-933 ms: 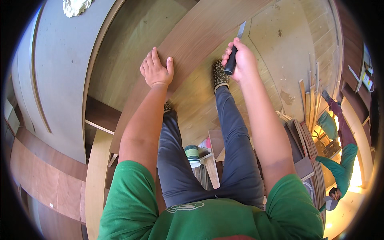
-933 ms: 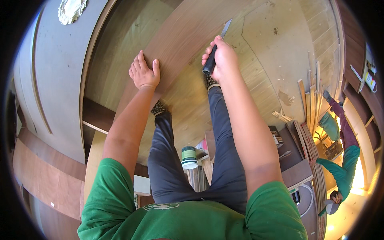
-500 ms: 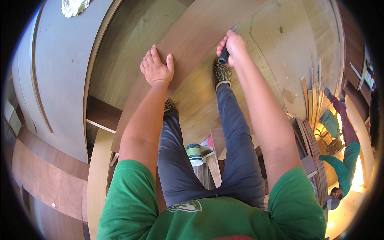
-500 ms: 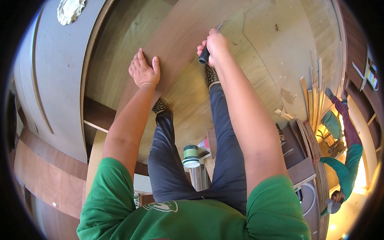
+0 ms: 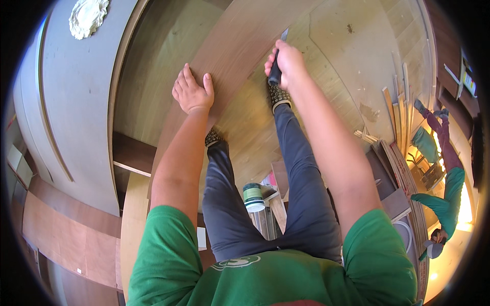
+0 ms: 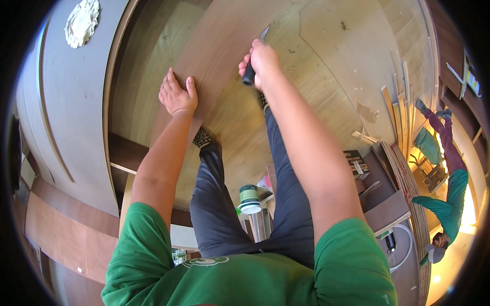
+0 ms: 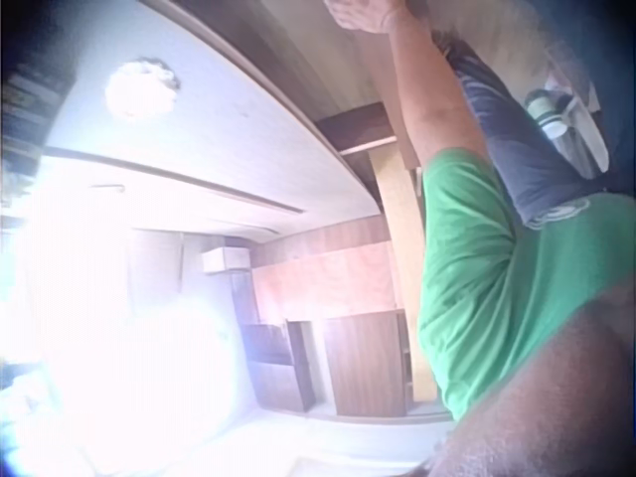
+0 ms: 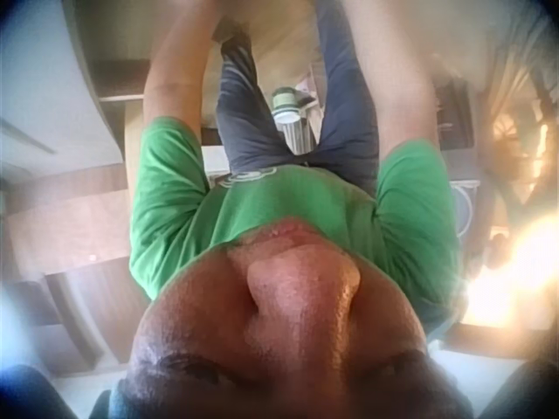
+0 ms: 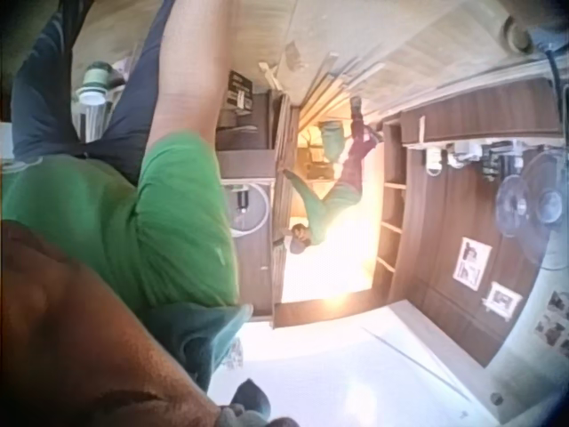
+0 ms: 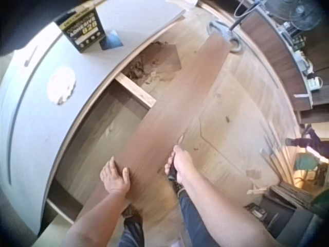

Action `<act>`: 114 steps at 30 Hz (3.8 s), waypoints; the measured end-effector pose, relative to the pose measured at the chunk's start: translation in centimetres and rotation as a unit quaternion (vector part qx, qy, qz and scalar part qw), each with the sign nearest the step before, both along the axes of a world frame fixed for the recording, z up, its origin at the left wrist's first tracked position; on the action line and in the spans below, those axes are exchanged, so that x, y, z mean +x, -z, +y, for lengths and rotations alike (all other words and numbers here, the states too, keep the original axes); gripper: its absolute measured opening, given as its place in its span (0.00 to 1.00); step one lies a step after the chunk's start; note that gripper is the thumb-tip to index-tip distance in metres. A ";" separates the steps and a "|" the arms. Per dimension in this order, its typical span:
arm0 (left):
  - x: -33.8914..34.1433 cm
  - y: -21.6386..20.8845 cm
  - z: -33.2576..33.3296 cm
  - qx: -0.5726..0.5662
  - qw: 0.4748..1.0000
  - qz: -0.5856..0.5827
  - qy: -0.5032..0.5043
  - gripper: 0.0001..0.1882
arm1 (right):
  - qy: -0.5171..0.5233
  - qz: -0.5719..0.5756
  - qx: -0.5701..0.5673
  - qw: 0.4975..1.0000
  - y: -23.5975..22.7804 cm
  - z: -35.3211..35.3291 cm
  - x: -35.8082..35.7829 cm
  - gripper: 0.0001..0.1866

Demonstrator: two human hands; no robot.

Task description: The person applies a veneer strip to the edge of a curved plywood panel by hand, using a small blade to trim the excess material along the edge and then lifting the finished panel.

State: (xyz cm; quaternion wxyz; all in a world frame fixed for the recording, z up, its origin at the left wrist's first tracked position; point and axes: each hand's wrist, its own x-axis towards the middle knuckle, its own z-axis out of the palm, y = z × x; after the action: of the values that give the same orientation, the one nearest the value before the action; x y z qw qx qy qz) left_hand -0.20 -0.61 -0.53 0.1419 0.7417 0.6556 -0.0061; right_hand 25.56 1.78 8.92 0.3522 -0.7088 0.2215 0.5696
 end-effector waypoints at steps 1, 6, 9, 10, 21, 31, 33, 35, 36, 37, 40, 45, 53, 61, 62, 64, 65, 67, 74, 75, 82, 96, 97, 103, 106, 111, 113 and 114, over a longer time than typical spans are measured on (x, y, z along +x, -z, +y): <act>-0.2 0.0 -0.1 0.000 1.000 0.005 -0.004 0.37 | 0.007 0.005 0.004 1.000 -1.4 -0.3 -0.6 0.15; 0.9 -0.3 0.3 -0.011 1.000 -0.017 0.006 0.37 | 0.023 -0.011 -0.030 0.999 0.3 -0.5 -1.8 0.14; 0.6 0.0 0.2 0.010 1.000 -0.015 0.008 0.37 | 0.011 0.008 -0.018 1.000 0.8 -0.9 -1.4 0.14; 0.6 0.1 0.3 0.013 1.000 -0.009 0.005 0.37 | 0.003 0.021 -0.006 1.000 0.6 -1.0 -1.2 0.14; 0.0 -0.2 -0.1 0.003 1.000 0.004 0.005 0.37 | 0.010 0.030 -0.012 0.999 -0.9 -2.0 -3.6 0.14; 0.4 0.3 0.1 0.017 1.000 0.000 0.005 0.37 | -0.012 0.031 -0.041 0.999 -0.8 -2.3 -3.6 0.13; 0.1 0.2 0.0 0.011 1.000 0.005 0.002 0.37 | 0.001 0.023 -0.023 0.999 -2.6 -2.9 -3.4 0.14; 0.2 -0.2 0.1 0.007 1.000 -0.006 0.005 0.37 | 0.036 0.013 0.011 0.999 -3.5 -4.3 -3.5 0.15; 0.2 -0.3 0.2 0.005 1.000 -0.011 0.006 0.37 | 0.049 0.008 0.027 0.998 -3.6 -5.3 -3.5 0.15; 0.2 -0.3 0.2 0.007 1.000 -0.009 0.006 0.37 | 0.062 0.002 0.045 0.997 -3.8 -6.2 -3.5 0.15; 0.1 0.1 -0.1 0.007 1.000 -0.005 0.006 0.38 | 0.062 -0.017 0.067 0.996 -4.4 -9.3 -3.8 0.14; -0.3 0.2 0.0 0.001 1.000 0.002 -0.001 0.38 | 0.007 0.079 -0.003 0.997 -6.3 -17.2 -5.4 0.13; 0.2 -0.1 0.1 0.000 1.000 -0.009 -0.001 0.37 | 0.074 0.164 -0.070 0.981 -3.9 -25.3 -10.3 0.10; 0.0 -1.2 0.7 0.029 0.999 0.022 0.003 0.40 | 0.008 0.190 -0.025 0.981 -2.4 -25.7 -12.6 0.09; 0.3 -1.7 1.0 0.054 0.998 0.045 0.007 0.41 | 0.005 0.195 -0.026 0.981 -2.1 -25.8 -12.8 0.09; 2.2 -2.8 1.7 0.085 0.994 -0.019 0.066 0.35 | 0.033 0.210 -0.025 0.977 -1.8 -25.6 -12.8 0.09; 3.8 -3.8 2.3 0.074 0.990 -0.035 0.116 0.32 | 0.048 0.219 -0.023 0.974 -1.8 -25.6 -12.7 0.09; 6.8 -4.8 3.0 0.042 0.978 -0.077 0.188 0.27 | 0.065 0.224 -0.017 0.972 -1.7 -25.3 -12.5 0.09; 18.3 -4.9 6.8 0.023 0.943 -0.106 0.314 0.22 | 0.082 0.219 -0.008 0.972 -2.4 -23.9 -11.3 0.08; 19.4 -4.6 7.0 0.046 0.939 -0.084 0.330 0.21 | 0.085 0.221 -0.005 0.972 -2.5 -23.7 -11.2 0.08; 22.0 -4.8 8.1 0.001 0.894 0.033 0.448 0.44 | 0.104 0.229 0.000 0.968 -2.7 -23.3 -10.6 0.08; 23.7 -5.7 7.8 0.013 0.752 0.208 0.625 0.20 | 0.114 0.223 0.005 0.968 -2.8 -23.1 -10.4 0.08; 24.9 -7.1 7.4 -0.018 0.723 0.272 0.635 0.15 | 0.113 0.224 0.004 0.968 -2.9 -23.1 -10.3 0.08; 27.5 -9.5 7.2 -0.077 0.673 0.344 0.650 0.13 | 0.114 0.229 0.009 0.967 -2.7 -23.3 -10.3 0.08; 27.2 -9.1 7.3 -0.071 0.681 0.327 0.651 0.12 | 0.118 0.230 0.010 0.966 -2.7 -23.3 -10.4 0.08; 25.9 -6.4 7.8 -0.060 0.682 0.284 0.671 0.12 | 0.121 0.225 0.009 0.967 -2.5 -23.3 -10.5 0.08; 25.7 -5.9 8.0 -0.058 0.679 0.271 0.680 0.12 | 0.129 0.226 0.005 0.965 -2.7 -23.2 -10.4 0.08; 25.6 -5.7 8.1 -0.052 0.672 0.269 0.688 0.12 | 0.133 0.227 0.003 0.965 -2.8 -23.1 -10.3 0.08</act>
State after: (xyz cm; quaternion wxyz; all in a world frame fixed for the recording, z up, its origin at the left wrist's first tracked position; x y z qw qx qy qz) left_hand 25.35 7.50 5.14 -0.0468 0.9404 -0.0314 -0.3355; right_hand 15.24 -21.31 11.69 0.3674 -0.5242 0.3864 0.6641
